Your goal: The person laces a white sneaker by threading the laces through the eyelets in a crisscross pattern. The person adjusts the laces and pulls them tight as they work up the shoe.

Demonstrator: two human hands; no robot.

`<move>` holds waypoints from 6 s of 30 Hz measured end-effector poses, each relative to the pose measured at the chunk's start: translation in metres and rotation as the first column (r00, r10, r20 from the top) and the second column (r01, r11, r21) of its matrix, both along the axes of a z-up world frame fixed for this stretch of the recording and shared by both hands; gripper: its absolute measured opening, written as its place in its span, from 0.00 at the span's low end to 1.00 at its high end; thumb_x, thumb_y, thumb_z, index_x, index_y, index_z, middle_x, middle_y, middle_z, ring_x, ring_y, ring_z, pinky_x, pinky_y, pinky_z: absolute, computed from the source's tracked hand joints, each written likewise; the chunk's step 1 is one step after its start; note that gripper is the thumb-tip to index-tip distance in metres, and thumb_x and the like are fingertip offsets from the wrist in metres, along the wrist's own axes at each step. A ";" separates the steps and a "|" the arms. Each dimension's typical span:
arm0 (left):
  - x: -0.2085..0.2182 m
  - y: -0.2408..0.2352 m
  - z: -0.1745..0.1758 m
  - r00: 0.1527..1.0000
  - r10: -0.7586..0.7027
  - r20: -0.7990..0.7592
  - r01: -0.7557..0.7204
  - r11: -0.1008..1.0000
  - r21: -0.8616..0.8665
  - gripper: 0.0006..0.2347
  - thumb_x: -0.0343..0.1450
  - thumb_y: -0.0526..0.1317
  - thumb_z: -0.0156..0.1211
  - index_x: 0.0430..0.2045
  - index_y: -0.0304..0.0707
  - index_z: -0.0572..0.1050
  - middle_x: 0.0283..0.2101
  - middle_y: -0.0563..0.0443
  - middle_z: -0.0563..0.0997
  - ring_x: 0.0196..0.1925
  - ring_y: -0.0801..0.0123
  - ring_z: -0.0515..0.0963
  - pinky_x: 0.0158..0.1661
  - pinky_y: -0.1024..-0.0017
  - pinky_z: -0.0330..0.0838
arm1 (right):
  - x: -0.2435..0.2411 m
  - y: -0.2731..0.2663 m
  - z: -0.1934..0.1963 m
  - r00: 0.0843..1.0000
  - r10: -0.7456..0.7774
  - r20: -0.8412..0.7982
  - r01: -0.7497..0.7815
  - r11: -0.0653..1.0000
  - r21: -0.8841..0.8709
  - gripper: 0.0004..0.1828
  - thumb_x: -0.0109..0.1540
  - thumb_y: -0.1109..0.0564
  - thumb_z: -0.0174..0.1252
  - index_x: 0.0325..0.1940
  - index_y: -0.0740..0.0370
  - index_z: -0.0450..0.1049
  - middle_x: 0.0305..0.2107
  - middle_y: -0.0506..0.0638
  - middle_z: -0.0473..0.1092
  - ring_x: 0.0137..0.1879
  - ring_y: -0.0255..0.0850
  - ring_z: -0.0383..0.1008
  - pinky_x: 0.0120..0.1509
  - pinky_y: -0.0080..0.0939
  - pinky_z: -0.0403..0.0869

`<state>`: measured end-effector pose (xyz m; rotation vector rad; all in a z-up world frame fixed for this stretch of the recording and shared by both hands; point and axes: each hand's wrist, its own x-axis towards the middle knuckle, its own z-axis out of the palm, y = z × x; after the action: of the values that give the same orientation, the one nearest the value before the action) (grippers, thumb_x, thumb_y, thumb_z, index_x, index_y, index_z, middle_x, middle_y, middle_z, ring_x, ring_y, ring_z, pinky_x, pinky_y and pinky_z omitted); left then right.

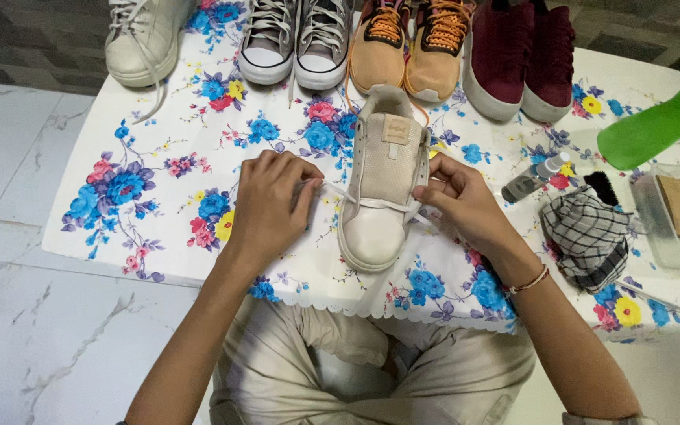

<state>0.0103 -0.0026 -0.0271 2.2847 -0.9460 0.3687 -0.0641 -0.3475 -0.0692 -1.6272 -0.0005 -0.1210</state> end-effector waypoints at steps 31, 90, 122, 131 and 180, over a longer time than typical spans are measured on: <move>0.016 0.022 -0.014 0.881 0.470 -0.051 -0.465 0.880 0.094 0.02 0.80 0.36 0.65 0.42 0.42 0.83 0.42 0.47 0.80 0.57 0.51 0.76 0.61 0.42 0.65 | -0.009 0.008 0.015 1.000 -0.025 -0.010 0.025 0.999 -0.030 0.12 0.65 0.63 0.73 0.48 0.67 0.77 0.38 0.53 0.75 0.45 0.38 0.84 0.56 0.42 0.82; -0.012 0.024 0.030 0.797 -0.415 -0.438 0.295 0.901 -0.317 0.24 0.84 0.46 0.60 0.16 0.40 0.87 0.15 0.48 0.84 0.21 0.66 0.79 0.35 0.66 0.79 | -0.005 0.010 0.017 0.999 -0.028 -0.024 0.027 0.999 -0.041 0.13 0.66 0.62 0.72 0.50 0.68 0.77 0.43 0.56 0.76 0.46 0.41 0.84 0.59 0.45 0.83; 0.048 -0.001 0.047 0.856 -0.473 -0.208 0.378 0.848 -0.373 0.06 0.83 0.44 0.71 0.48 0.45 0.84 0.45 0.51 0.89 0.57 0.61 0.81 0.65 0.55 0.69 | -0.015 0.021 0.035 0.999 -0.034 0.011 0.034 0.998 0.053 0.17 0.79 0.48 0.59 0.53 0.67 0.77 0.38 0.56 0.78 0.46 0.42 0.85 0.56 0.37 0.83; 0.029 -0.054 0.089 0.573 -0.716 -0.399 0.364 0.658 -0.659 0.07 0.83 0.41 0.63 0.46 0.36 0.79 0.35 0.52 0.84 0.38 0.76 0.86 0.44 0.77 0.85 | -0.021 0.024 0.045 1.000 0.019 0.013 -0.019 0.999 -0.038 0.10 0.75 0.54 0.63 0.50 0.64 0.78 0.39 0.53 0.81 0.47 0.39 0.84 0.60 0.40 0.86; 0.004 -0.072 0.023 0.838 -0.531 0.125 0.544 0.797 -0.262 0.03 0.82 0.36 0.67 0.43 0.37 0.84 0.39 0.45 0.81 0.46 0.53 0.81 0.53 0.58 0.78 | -0.018 0.006 0.028 0.995 -0.038 -0.087 0.034 0.999 -0.042 0.09 0.66 0.66 0.72 0.48 0.72 0.82 0.33 0.55 0.78 0.42 0.38 0.87 0.47 0.34 0.87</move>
<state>0.0141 -0.0749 -0.0040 1.6549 -1.4137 0.2831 -0.0823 -0.3417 -0.0407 -1.6722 0.0947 -0.0773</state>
